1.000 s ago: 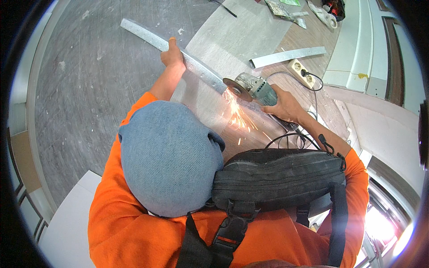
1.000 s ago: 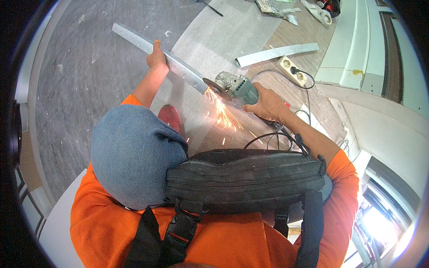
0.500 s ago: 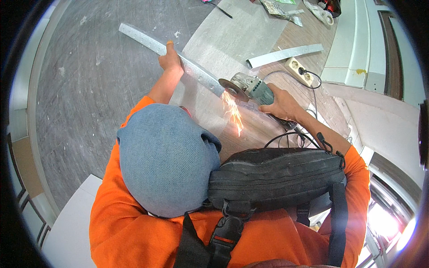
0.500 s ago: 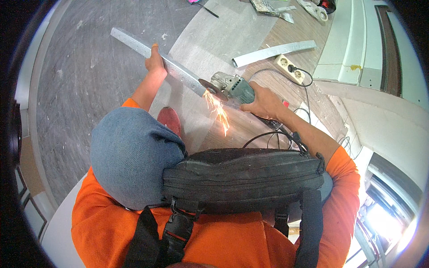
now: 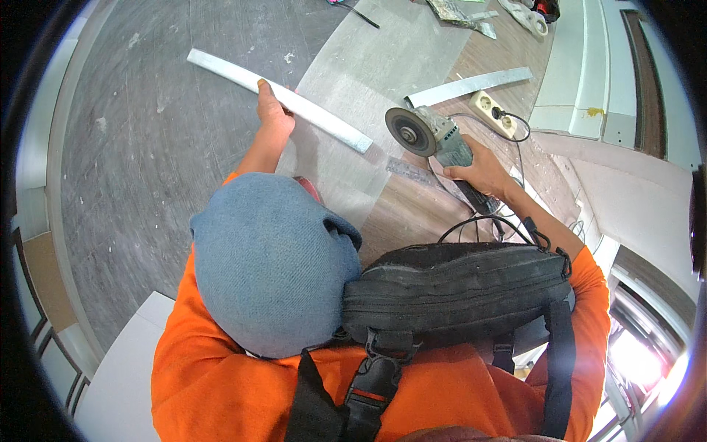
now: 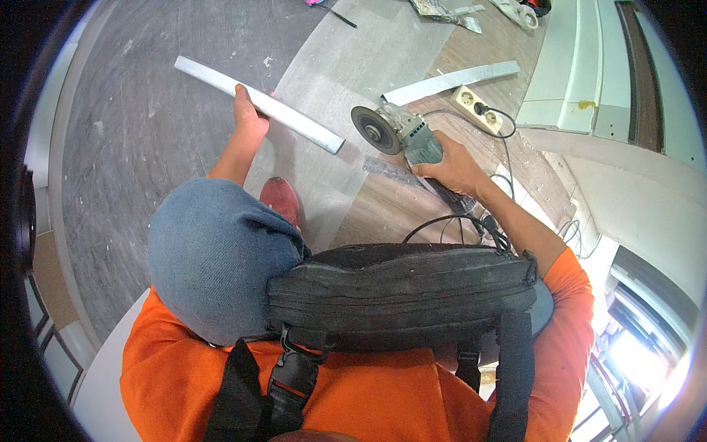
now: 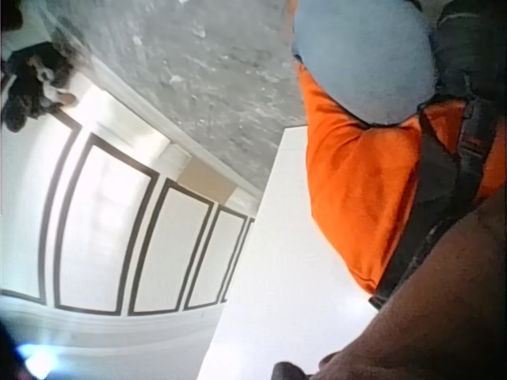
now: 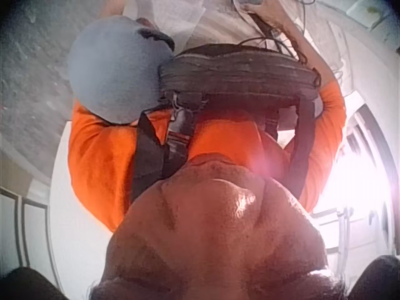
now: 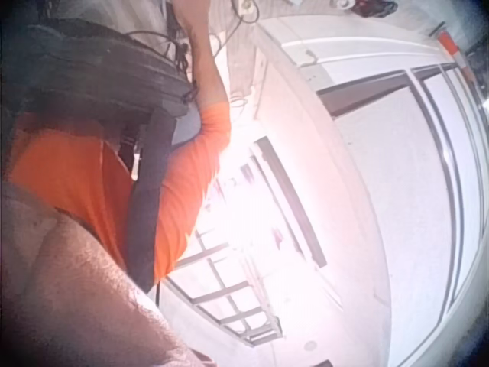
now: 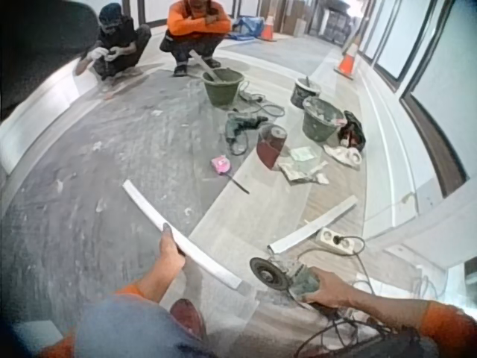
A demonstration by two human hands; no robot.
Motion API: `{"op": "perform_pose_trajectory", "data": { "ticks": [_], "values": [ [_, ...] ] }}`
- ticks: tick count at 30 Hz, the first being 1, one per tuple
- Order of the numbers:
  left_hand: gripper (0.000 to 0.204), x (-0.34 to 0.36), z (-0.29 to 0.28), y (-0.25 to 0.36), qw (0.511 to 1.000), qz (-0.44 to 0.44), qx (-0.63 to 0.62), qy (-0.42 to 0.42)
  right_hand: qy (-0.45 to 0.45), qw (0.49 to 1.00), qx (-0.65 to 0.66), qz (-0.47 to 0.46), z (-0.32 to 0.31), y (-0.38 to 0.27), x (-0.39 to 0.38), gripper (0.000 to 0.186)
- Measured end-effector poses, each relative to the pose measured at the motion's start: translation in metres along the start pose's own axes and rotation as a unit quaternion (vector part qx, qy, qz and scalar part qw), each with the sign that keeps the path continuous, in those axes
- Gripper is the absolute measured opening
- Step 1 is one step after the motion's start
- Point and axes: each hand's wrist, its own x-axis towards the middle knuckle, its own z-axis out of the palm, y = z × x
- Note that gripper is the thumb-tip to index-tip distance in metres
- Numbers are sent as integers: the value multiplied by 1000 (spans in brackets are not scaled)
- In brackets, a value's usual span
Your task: The person marks a metal trim piece using a square and a pen, plugs an angle grinder into a power outlet, and uses the grinder to cut the metal trim on a work surface, producing sparks.
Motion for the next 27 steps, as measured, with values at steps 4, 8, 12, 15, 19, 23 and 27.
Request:
{"op": "perform_pose_trajectory", "data": {
  "ticks": [4, 8, 12, 15, 19, 23, 27],
  "values": [
    [69, -9, 7, 1, 1000, -6, 8, 0, 5, 1000, -2, -19, 6, 11, -1, 72],
    [75, -25, 23, 5, 1000, 13, 27, 10, -24, 999, -21, -17, 8, 5, -3, 73],
    [77, -26, 31, 8, 998, 45, 37, 14, -35, 998, -42, -14, 9, 0, -2, 73],
    [76, -25, 30, 15, 998, 46, 40, 1, -29, 998, -45, -17, 10, 2, -1, 74],
    [73, -32, 34, 14, 998, 37, 43, 10, -38, 999, -31, -13, 6, 3, -1, 76],
    [73, -26, 31, 17, 999, 40, 35, 6, -37, 998, -44, -19, 7, -1, 0, 76],
    [74, -26, 30, 16, 999, 39, 35, 2, -37, 998, -49, -25, 9, 1, 2, 76]
  ]
}}
